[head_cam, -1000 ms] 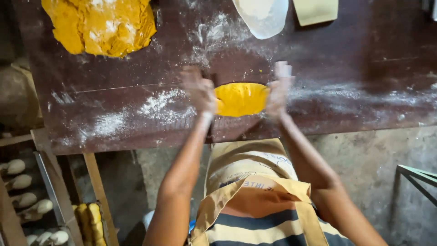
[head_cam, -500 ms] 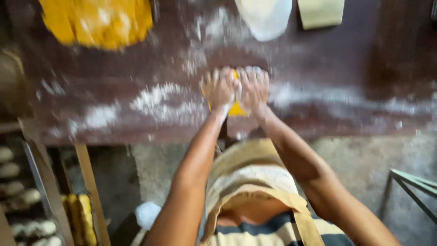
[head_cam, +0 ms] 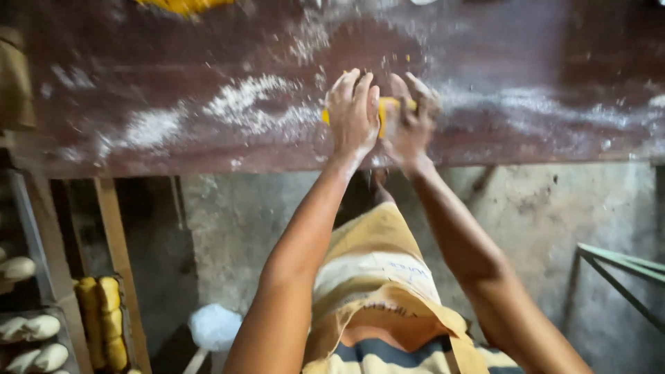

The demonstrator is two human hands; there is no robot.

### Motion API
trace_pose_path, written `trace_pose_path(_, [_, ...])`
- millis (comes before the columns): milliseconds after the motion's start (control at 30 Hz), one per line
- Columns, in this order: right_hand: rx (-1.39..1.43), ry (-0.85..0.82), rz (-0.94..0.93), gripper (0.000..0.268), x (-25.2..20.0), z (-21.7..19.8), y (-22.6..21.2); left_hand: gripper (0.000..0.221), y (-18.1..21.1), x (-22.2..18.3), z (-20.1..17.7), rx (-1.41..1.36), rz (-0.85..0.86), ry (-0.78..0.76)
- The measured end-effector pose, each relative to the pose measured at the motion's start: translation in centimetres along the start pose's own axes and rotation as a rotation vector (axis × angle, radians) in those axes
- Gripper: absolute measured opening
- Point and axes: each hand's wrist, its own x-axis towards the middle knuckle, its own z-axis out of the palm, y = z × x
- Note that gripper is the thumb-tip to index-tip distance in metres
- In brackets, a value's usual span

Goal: Rolling yellow dough into long ropes and placing small, uniform pieces onto a baking tray in a bakery.

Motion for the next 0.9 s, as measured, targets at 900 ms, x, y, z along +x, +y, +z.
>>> trace_pose_path(900, [-0.136,-0.682,0.056,0.072,0.2,-0.6,3.4,0.067,0.8,0.8,-0.7,0.291,-0.053,-0.803])
